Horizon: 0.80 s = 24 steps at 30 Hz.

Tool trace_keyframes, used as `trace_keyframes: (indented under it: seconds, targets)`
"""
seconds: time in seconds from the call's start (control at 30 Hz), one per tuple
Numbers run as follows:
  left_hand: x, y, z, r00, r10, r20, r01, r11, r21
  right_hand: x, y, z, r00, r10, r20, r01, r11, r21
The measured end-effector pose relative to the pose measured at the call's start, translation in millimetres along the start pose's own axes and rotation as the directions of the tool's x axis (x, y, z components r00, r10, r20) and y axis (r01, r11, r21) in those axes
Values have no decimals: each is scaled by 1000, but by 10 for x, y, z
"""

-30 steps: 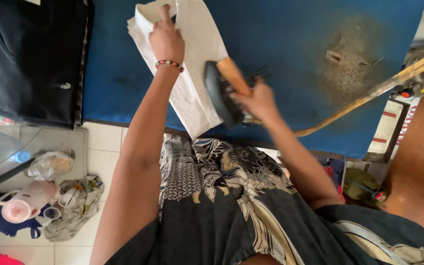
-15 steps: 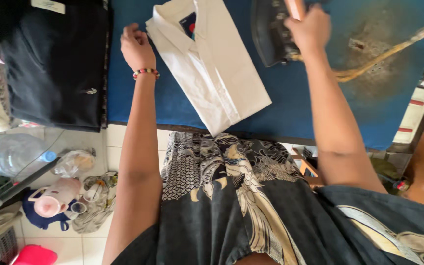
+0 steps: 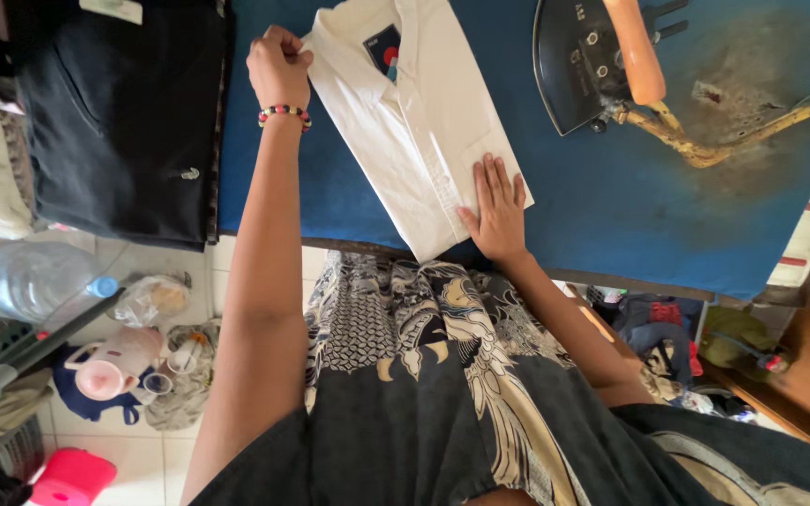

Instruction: The person irons white shirts on a blue padded ironing table using a heavy charcoal iron, repositioning and turning each shirt to press the body, sleeves and collar, then folds the finished shirts and stacks them on the table. They then lay out a light green shirt and begin ironing it.

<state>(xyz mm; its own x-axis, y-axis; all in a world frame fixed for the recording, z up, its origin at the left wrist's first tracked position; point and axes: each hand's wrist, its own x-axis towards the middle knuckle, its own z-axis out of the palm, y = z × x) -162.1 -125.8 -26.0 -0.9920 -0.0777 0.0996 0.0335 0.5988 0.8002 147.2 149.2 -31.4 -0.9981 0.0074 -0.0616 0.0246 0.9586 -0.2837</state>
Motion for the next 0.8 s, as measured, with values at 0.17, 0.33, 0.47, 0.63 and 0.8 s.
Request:
trace_keyframes:
  seconds: [0.17,0.33,0.47,0.63,0.8]
  targets:
    - [-75,99,27,994,-77,-80,81,996,45,6,-67,-64,1000,13,-20,-12,1000,24]
    - [-211,219,4,951,-301,-69,305,951,51,331,-199,-239,988,115,-106,-98,984,150]
    - [-137,189,-14,964,-266,10,266,963,36,866,-463,-235,980,-135,-144,145,988,61]
    - [-50,101,34,921,-370,121,389,889,-242,1227,-720,-176,985,-175,3,174,985,11]
    - [-34,39,65,931,-356,79,361,867,-344,1205,-682,-143,985,-165,48,165,986,-6]
